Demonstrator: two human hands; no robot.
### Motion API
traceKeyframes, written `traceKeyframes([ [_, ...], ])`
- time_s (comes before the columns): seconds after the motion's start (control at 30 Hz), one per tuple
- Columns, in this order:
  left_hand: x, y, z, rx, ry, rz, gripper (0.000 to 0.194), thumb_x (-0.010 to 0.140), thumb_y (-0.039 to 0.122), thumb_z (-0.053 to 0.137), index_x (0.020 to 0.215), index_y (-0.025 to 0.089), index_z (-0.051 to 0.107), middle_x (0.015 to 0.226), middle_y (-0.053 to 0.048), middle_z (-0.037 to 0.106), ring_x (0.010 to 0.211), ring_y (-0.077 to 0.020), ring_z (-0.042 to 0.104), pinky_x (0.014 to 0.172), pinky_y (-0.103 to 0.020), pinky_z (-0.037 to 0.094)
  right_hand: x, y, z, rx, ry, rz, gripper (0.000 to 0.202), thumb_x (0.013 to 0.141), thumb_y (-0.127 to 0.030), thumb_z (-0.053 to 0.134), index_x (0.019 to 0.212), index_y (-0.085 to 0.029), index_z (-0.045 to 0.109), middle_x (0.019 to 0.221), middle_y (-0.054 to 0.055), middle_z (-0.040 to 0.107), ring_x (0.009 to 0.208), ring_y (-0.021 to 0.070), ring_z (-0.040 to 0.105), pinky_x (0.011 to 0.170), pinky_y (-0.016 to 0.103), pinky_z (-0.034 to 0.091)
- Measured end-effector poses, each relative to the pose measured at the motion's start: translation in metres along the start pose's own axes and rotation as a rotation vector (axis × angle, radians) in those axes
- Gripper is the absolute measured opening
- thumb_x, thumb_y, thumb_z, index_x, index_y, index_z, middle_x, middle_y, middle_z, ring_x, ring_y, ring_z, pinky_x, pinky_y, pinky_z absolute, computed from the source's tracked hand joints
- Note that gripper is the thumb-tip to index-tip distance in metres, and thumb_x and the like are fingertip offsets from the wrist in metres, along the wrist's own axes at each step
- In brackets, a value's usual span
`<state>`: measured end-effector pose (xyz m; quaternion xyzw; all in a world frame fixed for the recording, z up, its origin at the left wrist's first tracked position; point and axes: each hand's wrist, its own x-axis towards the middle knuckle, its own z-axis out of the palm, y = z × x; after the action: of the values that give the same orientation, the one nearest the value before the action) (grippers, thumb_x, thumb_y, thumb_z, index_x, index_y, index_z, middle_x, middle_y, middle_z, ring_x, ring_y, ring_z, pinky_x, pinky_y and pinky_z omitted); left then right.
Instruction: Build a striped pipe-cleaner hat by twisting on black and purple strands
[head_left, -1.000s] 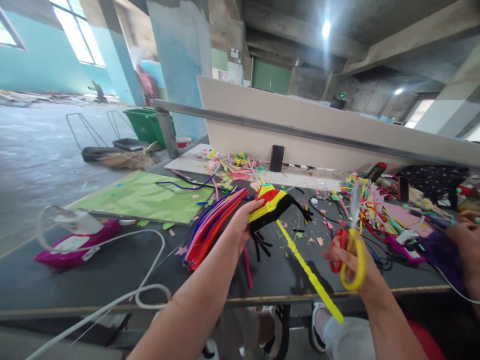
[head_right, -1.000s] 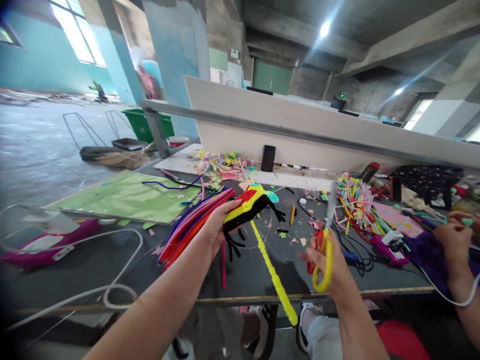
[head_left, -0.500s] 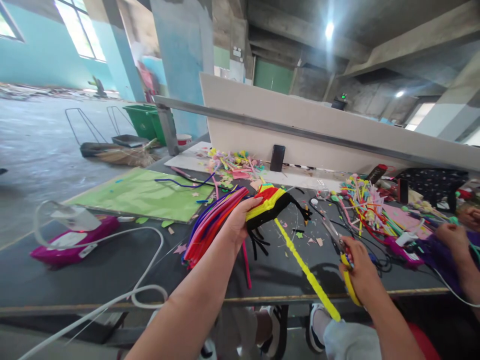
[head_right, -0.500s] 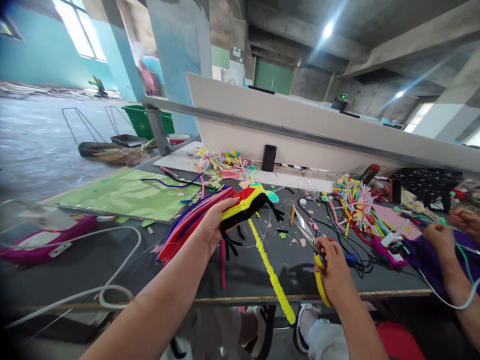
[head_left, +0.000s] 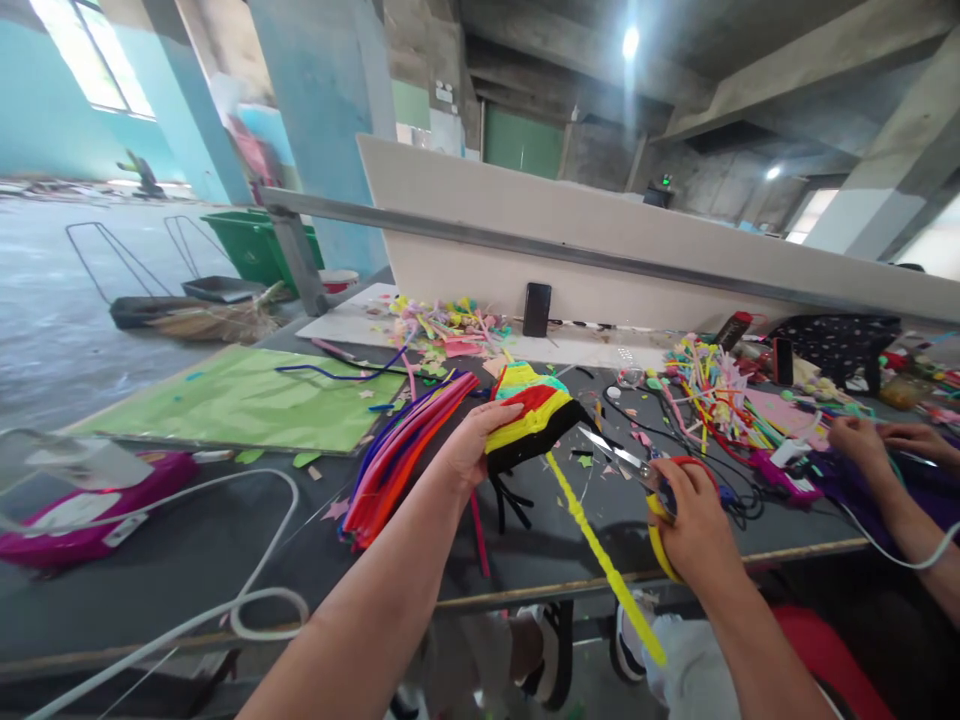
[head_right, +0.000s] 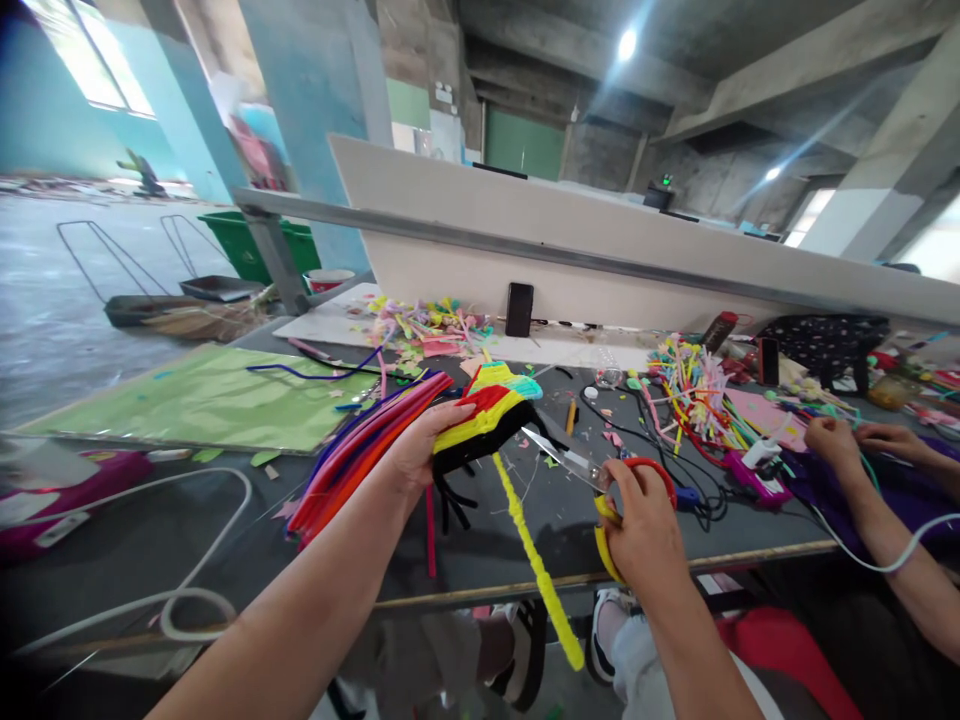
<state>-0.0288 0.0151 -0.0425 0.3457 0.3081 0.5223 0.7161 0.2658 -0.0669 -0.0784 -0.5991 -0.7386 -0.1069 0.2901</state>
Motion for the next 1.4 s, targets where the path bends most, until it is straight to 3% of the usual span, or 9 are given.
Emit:
traceKeyframes([
  [0.27, 0.0002, -0.0047, 0.003, -0.004, -0.018, -0.005, 0.023, 0.07, 0.021, 0.071, 0.089, 0.009, 0.071, 0.078, -0.009, 0.074, 0.061, -0.0193, 0.069, 0.052, -0.022, 0.053, 0.0026, -0.0099, 0.0015, -0.032, 0.033, 0.031, 0.053, 0.071, -0.014, 0.055, 0.123, -0.024, 0.047, 0.111, 0.01, 0.047, 0.103, 0.0259, 0.05, 0.089, 0.04, 0.045],
  [0.47, -0.0005, -0.0035, 0.0045, -0.014, 0.062, 0.006, 0.023, 0.067, 0.018, 0.073, 0.088, 0.009, 0.07, 0.074, -0.009, 0.073, 0.059, -0.0184, 0.068, 0.051, -0.022, 0.053, 0.0041, -0.0115, 0.0003, -0.05, 0.04, 0.048, 0.052, 0.071, -0.015, 0.055, 0.121, -0.025, 0.048, 0.108, 0.009, 0.048, 0.098, 0.0259, 0.051, 0.087, 0.04, 0.045],
  [0.83, -0.0005, -0.0043, 0.0034, -0.022, -0.01, 0.0, 0.022, 0.069, 0.018, 0.07, 0.09, 0.009, 0.072, 0.077, -0.009, 0.074, 0.062, -0.0193, 0.069, 0.056, -0.023, 0.055, 0.0044, -0.0081, 0.0006, -0.127, 0.075, 0.001, 0.057, 0.067, -0.013, 0.058, 0.122, -0.023, 0.049, 0.108, 0.011, 0.048, 0.103, 0.0301, 0.047, 0.089, 0.046, 0.042],
  [1.13, 0.0005, -0.0058, 0.0019, 0.03, 0.019, 0.012, 0.027, 0.069, 0.019, 0.071, 0.094, 0.008, 0.07, 0.082, -0.013, 0.074, 0.064, -0.0221, 0.07, 0.054, -0.024, 0.054, 0.0055, -0.011, 0.0001, -0.147, 0.071, -0.006, 0.044, 0.075, -0.018, 0.055, 0.119, -0.022, 0.051, 0.105, 0.011, 0.05, 0.099, 0.0277, 0.05, 0.086, 0.04, 0.044],
  [1.4, 0.0, -0.0052, 0.0032, 0.015, 0.007, -0.01, 0.032, 0.069, 0.022, 0.071, 0.097, 0.007, 0.068, 0.079, -0.012, 0.073, 0.062, -0.0211, 0.069, 0.053, -0.023, 0.054, 0.003, -0.0118, 0.0026, -0.137, -0.002, 0.043, 0.043, 0.076, -0.021, 0.055, 0.118, -0.026, 0.05, 0.109, 0.007, 0.054, 0.088, 0.0225, 0.057, 0.071, 0.031, 0.046],
])
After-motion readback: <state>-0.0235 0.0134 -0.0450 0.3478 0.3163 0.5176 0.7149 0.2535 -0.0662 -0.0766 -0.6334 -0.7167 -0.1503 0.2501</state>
